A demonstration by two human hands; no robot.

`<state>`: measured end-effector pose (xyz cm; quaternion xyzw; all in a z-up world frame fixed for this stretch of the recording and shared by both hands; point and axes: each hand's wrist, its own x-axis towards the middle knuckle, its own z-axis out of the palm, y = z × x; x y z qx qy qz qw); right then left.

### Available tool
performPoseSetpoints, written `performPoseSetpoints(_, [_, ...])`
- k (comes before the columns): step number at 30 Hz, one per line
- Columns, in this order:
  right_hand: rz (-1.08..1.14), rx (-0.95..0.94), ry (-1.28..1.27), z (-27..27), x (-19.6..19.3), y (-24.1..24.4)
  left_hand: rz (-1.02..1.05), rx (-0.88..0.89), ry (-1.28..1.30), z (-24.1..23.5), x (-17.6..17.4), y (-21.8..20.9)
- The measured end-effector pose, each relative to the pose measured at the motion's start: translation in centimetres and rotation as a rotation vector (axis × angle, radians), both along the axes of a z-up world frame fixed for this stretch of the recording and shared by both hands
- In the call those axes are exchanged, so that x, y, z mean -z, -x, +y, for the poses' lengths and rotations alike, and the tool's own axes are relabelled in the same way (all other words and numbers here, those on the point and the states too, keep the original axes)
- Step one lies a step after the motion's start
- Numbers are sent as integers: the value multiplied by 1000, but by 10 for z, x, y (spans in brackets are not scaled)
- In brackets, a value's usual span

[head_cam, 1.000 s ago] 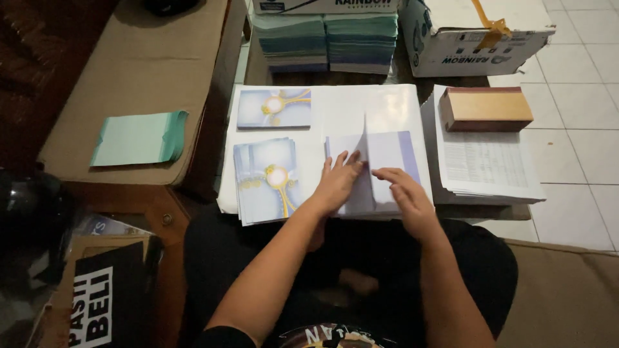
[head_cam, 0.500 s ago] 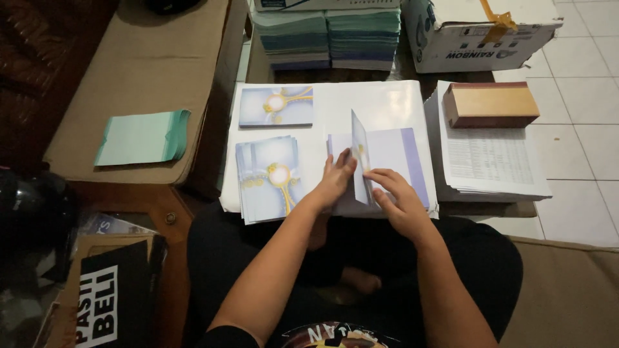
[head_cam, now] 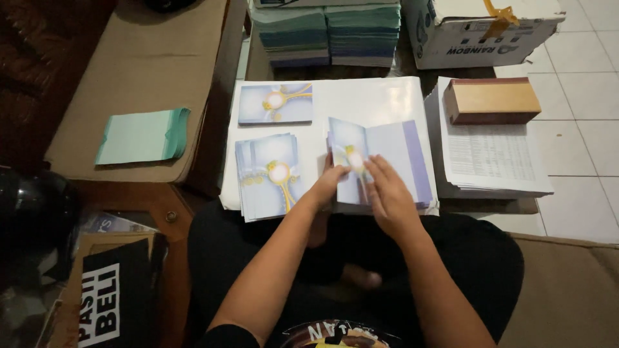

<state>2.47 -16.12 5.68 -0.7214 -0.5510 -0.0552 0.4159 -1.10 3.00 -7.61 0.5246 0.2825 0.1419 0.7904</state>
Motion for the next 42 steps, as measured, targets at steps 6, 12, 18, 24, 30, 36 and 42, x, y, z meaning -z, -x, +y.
performPoseSetpoints(6, [-210, 121, 229, 9, 40, -6, -449, -59, -203, -11, -80, 37])
performPoseSetpoints(12, [-71, 151, 379, 7, 51, -13, 432, 69, -1570, -40, -104, 29])
performPoseSetpoints(18, [-96, 129, 562, 11, 42, -17, 407, 21, -1673, -47, -51, 23])
performPoseSetpoints(24, [-256, 129, 594, 64, 76, -79, 397, -12, -1708, -43, -44, 16])
performPoseSetpoints(30, [-213, 155, 578, 66, 64, -72, 617, 150, -1615, -36, -48, -12])
performPoseSetpoints(36, [-270, 216, 612, 1, 58, -5, 912, 464, -1453, -21, -99, -48])
performPoseSetpoints(42, [-224, 197, 659, -6, 59, -4, 754, 429, -1535, -22, -127, -27])
